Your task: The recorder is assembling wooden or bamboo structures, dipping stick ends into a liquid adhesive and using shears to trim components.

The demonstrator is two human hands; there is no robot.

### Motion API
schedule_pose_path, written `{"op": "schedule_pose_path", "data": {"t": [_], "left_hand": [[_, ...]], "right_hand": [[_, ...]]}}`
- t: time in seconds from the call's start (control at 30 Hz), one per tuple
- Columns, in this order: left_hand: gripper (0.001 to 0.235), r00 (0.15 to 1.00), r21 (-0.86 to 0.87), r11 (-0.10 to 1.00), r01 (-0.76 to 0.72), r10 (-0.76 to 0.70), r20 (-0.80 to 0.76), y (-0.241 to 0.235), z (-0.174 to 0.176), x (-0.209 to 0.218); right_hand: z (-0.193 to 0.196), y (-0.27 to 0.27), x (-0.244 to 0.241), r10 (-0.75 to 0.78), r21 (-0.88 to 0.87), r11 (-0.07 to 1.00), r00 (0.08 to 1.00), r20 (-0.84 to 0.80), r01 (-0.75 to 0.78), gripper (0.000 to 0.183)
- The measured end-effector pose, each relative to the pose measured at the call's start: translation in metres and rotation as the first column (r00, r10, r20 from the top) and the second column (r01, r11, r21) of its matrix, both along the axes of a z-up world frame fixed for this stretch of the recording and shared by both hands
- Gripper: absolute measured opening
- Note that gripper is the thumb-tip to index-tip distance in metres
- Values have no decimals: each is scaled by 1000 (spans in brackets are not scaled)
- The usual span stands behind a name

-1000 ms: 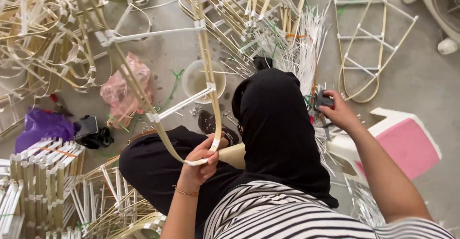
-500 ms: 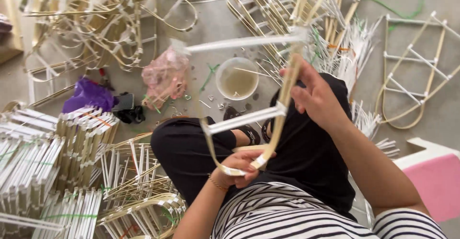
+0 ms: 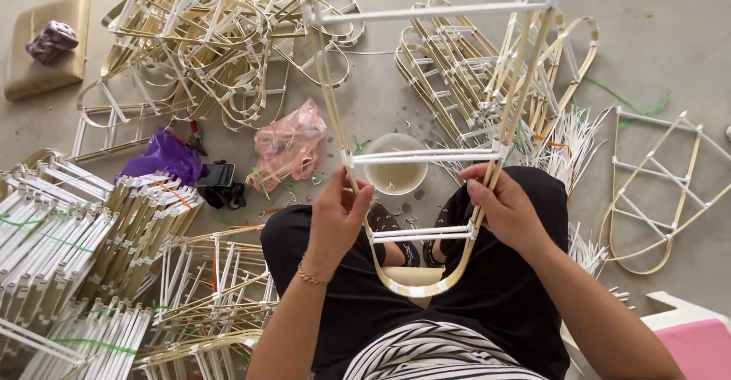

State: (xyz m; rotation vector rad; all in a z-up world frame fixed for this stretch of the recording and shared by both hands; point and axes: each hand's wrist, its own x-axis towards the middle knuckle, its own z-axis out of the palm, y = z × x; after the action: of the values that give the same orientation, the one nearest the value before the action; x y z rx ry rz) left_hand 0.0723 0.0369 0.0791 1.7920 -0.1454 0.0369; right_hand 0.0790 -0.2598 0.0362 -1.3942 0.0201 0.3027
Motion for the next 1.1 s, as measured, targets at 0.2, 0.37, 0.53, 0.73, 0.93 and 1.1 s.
{"op": "schedule_pose_path", "data": {"t": [0.2,0.37,0.53,0.73,0.93,1.1], "left_hand": [[17,989,274,950,-147,146,24,-8,-16,-7],[17,989,328,933,-147,135,61,-8,-33,-12],[18,992,282,953,-115,98,75,-9,-32,-31],[17,996,116,992,-38,47,-72,3,-53,-29],[42,904,-429,900,74,-242,-353,28,-101,-3],[67,913,-575,816,-56,-191,-360,40,-102,29]], "right_hand": [[-9,-6,-10,65,-233,972,983,174,-22,21],[42,-14,15,41,-181,983,964,261,7,52],[58,-21,33,-182,-118,970,956,232,214,47],[62,-18,43,-131,-262,952,984,124,159,45],[28,-21,88,-33,-40,999,999,4,33,40],[9,-3,117,18,25,1000,998,-62,-16,38]]}}
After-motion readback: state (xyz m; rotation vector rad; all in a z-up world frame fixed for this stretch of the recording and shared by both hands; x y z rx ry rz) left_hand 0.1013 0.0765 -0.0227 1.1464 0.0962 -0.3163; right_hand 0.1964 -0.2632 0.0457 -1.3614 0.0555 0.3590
